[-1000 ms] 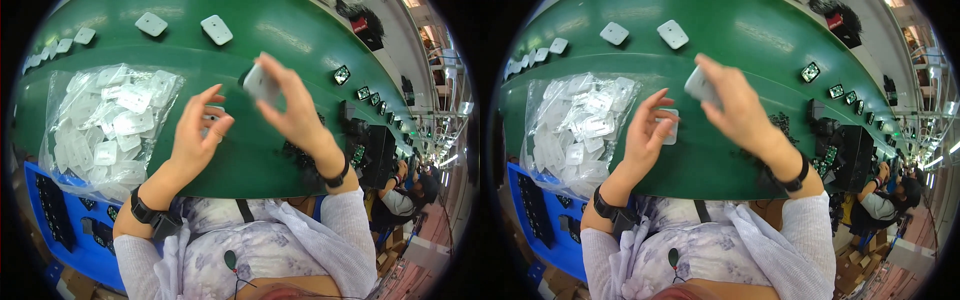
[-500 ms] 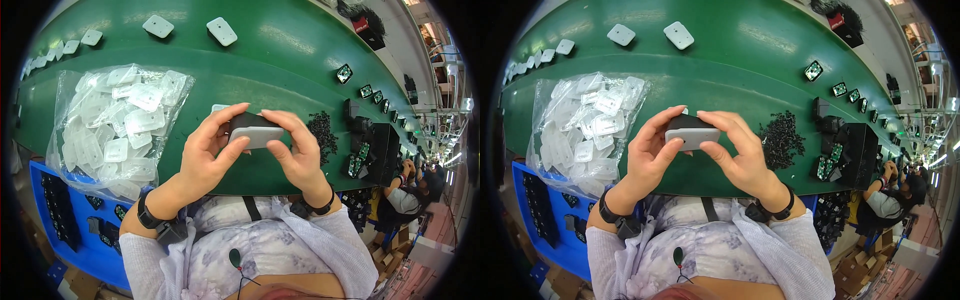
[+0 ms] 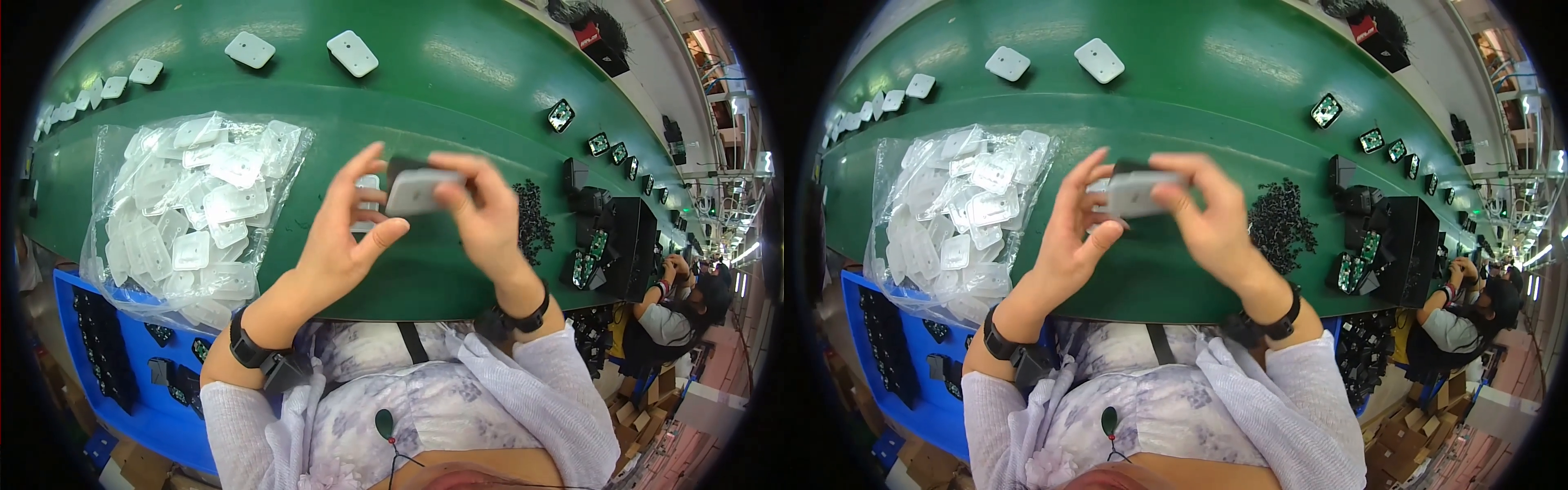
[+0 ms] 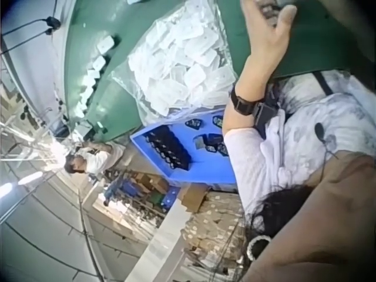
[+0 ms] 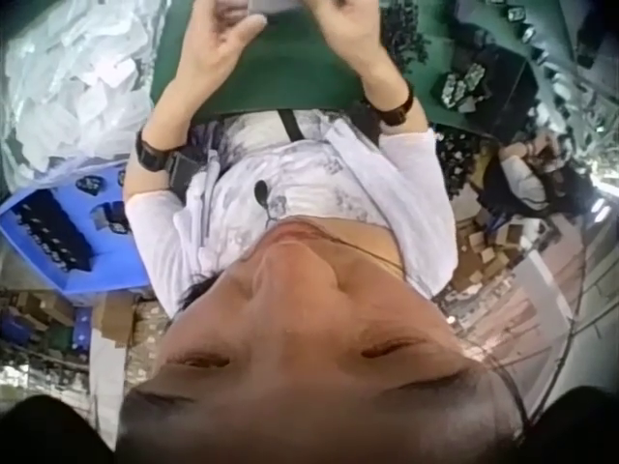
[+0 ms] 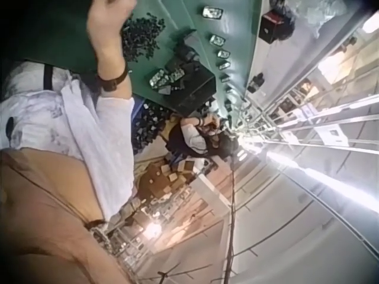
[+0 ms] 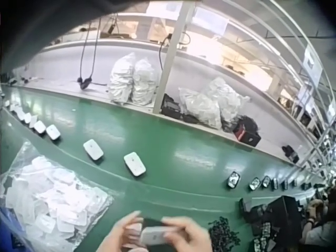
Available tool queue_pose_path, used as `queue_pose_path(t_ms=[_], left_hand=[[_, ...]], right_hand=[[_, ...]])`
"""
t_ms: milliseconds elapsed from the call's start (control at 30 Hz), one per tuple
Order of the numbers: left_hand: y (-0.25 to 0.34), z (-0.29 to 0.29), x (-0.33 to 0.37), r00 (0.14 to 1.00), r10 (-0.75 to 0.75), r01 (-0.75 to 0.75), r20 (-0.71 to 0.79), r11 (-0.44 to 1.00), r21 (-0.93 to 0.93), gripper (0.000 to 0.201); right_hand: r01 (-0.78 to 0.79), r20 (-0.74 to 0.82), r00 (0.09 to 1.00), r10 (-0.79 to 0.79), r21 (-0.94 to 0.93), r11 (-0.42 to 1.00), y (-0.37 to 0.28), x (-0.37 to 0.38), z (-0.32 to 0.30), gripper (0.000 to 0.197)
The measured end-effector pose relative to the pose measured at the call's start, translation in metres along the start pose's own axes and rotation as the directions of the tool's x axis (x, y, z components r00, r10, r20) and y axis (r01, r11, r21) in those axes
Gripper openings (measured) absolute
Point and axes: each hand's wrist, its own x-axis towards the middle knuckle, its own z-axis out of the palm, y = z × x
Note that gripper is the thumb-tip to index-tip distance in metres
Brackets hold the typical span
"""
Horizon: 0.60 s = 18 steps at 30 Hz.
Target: The person picks up a white plastic plate and a black pin, inserts the pin into the plate, and then presses a black plastic housing onto the plate by hand before placing the assembly on the conveyor belt.
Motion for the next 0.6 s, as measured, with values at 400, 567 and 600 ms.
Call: queue_pose_path(t_ms=[400,567,600], left_hand=[[-0.008,-0.019,0.004,0.957,0.185,-0.275,0.224,0.326,0.905,0.063],[-0.013,-0.006,0.000,0.983,0.100,-0.172,0.155,0.195,0.966,0.075],[-0.015,-0.007,0.000,0.983,0.085,-0.173,0.160,0.171,0.970,0.074]], right_hand=[[-0.396,-0.098,0.914,0.395,0.009,0.918,0.095,0.158,-0.036,0.030],[-0.435,-0.014,0.900,0.435,-0.054,0.899,0.105,0.168,-0.036,0.036],[-0.433,0.002,0.901,0.434,-0.061,0.899,0.108,0.168,-0.037,0.038]])
